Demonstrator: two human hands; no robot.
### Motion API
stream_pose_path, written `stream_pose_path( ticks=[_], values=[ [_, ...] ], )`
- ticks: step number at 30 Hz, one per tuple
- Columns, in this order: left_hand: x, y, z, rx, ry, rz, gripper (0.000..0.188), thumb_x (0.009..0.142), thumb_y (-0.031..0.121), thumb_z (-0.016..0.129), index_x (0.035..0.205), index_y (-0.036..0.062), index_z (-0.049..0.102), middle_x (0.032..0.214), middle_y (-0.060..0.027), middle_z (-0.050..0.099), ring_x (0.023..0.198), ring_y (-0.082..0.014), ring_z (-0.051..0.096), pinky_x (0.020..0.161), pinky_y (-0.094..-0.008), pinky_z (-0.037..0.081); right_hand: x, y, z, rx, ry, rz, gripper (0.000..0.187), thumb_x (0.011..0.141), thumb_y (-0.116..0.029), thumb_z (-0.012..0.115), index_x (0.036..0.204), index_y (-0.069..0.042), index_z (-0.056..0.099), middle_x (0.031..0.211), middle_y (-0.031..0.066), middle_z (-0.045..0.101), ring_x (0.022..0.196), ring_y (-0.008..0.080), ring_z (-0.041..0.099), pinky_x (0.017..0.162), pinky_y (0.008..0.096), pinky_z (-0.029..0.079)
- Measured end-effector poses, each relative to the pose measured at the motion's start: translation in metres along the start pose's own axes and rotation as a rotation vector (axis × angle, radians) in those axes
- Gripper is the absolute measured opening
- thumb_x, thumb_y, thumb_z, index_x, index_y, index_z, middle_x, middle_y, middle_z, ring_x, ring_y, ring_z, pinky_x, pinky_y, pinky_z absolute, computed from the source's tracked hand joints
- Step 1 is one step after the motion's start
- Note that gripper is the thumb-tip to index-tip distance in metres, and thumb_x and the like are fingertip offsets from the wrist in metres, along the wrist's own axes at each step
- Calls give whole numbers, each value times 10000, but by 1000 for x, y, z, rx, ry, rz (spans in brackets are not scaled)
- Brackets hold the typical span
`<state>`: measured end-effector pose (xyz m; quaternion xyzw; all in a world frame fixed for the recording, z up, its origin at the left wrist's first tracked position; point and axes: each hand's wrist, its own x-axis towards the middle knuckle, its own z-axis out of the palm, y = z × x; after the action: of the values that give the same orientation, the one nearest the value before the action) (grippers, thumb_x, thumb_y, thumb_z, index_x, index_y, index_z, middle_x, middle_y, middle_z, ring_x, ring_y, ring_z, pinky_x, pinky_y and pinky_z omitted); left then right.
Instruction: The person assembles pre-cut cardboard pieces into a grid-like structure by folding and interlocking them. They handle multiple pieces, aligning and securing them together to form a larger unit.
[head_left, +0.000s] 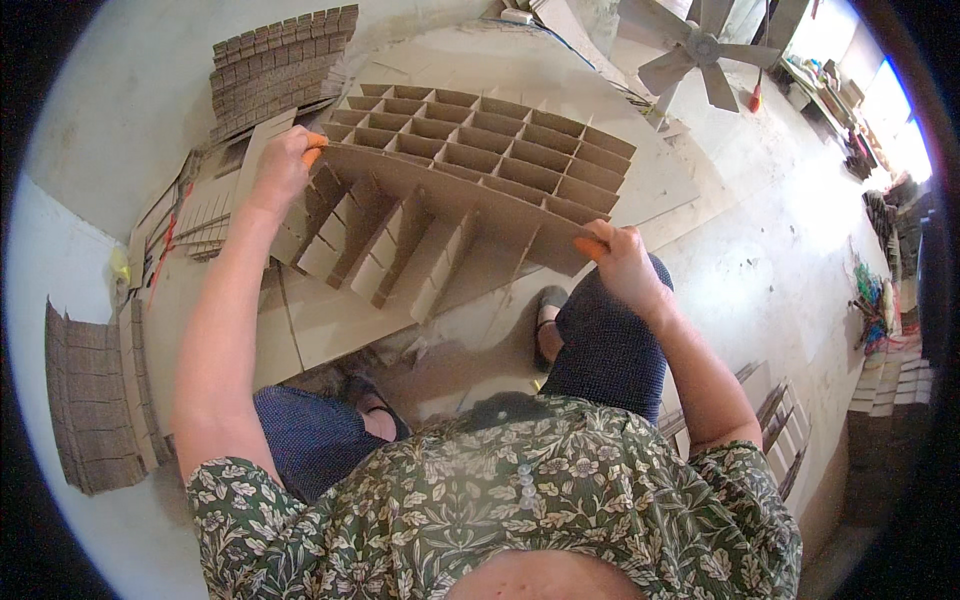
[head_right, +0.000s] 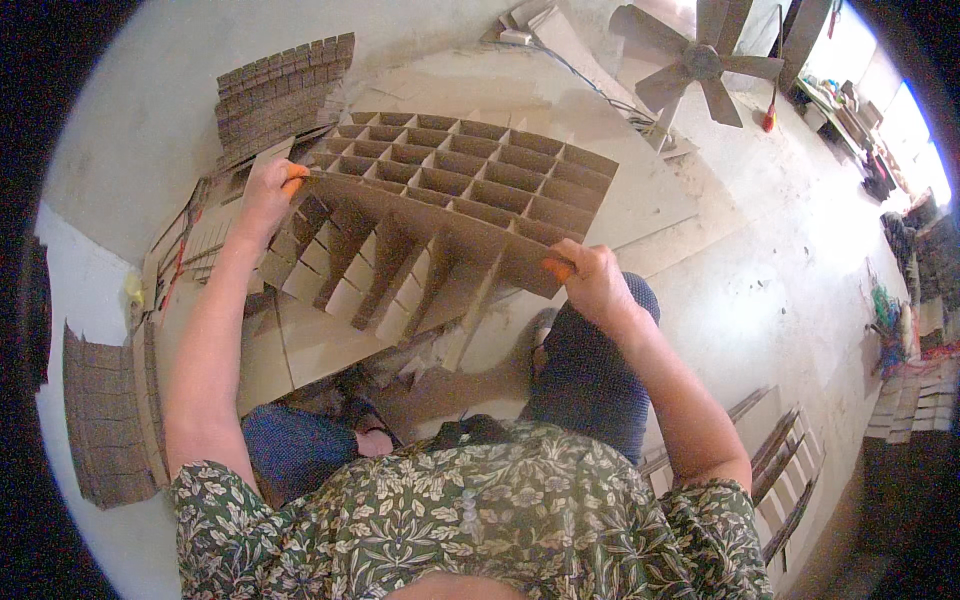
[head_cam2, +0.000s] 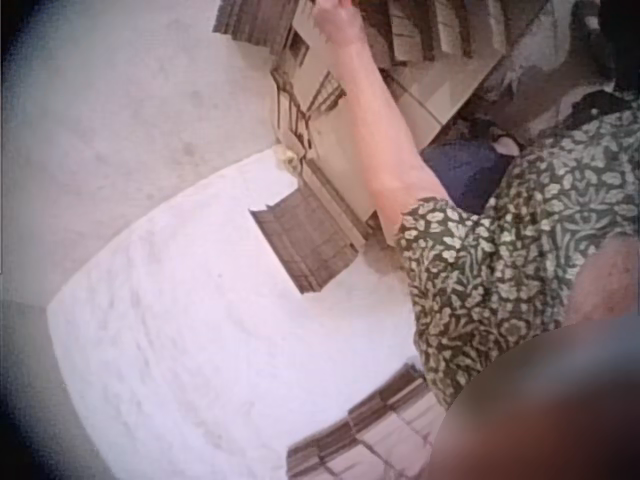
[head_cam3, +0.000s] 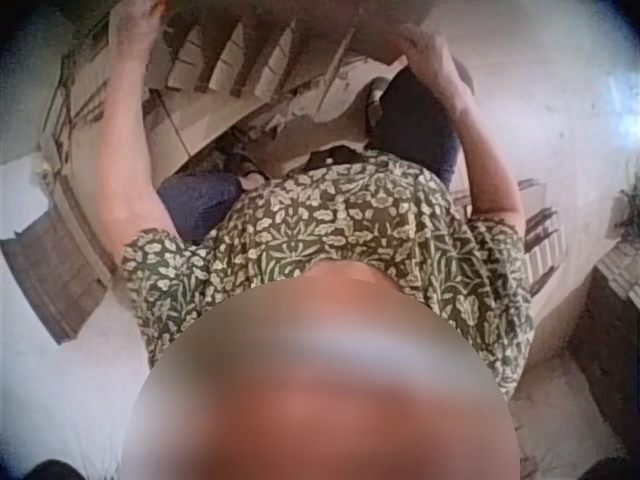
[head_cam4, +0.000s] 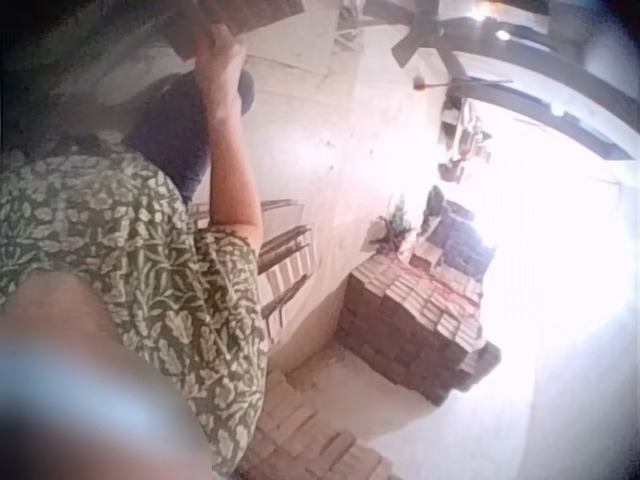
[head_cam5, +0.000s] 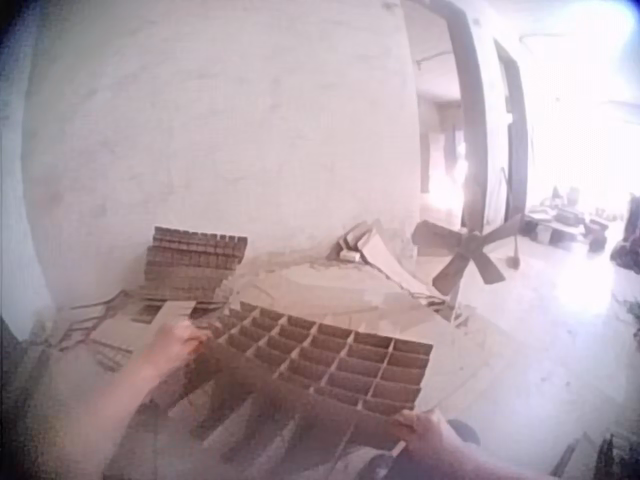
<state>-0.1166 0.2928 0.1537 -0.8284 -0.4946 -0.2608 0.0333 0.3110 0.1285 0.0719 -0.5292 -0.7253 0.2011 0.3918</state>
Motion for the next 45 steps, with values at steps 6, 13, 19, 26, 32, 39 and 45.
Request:
stream_pose_path(
  ticks=[6,13,19,26,32,39,45],
  values=[
    [-4,-5,3,-5,39,-13,140,785,-3,625,918,9,669,877,-112,650,833,-249,625,744,-319,478,7,-9,-2,-66,-63,17,122,827,-91,635,920,-14,623,795,238,621,724,410,616,607,421,483],
    [-3,-15,9,17,-47,-10,188,795,-16,609,970,14,670,905,-133,655,869,-271,625,764,-343,480,9,-22,-7,-215,8,-121,329,831,-99,623,1158,-79,593,862,187,653,740,362,634,657,423,511],
    [-18,-9,22,26,213,37,276,845,64,612,1121,70,631,1046,-136,641,902,-331,615,775,-382,483,17,-32,-11,-302,-46,-122,504,821,-116,625,1308,-169,507,952,169,670,783,374,643,660,450,527],
    [-70,120,15,-67,256,123,222,810,151,693,1010,63,660,979,-103,632,863,-277,626,725,-355,519,10,-4,-1,-254,-141,-269,606,766,-4,576,1337,-184,484,775,149,645,674,357,632,611,432,516],
    [-90,118,13,24,331,28,236,783,139,713,990,39,659,934,-103,629,853,-303,612,719,-377,512,9,-11,-13,-335,-231,-243,585,750,-12,583,1315,-143,502,727,131,622,661,336,624,609,433,507],
    [-94,82,12,-74,55,-415,296,835,295,683,1003,52,673,810,-116,660,712,-282,636,665,-368,499,65,-80,1,-355,-16,-618,449,803,-111,631,1241,-75,538,1008,152,597,1007,346,556,807,432,493],
    [-78,80,23,40,18,-419,169,825,209,674,919,68,685,777,-130,681,729,-269,664,631,-373,494,125,-86,71,-306,-136,-629,463,819,-68,578,1274,-35,501,1032,200,595,1011,368,556,843,448,475]
  ],
)
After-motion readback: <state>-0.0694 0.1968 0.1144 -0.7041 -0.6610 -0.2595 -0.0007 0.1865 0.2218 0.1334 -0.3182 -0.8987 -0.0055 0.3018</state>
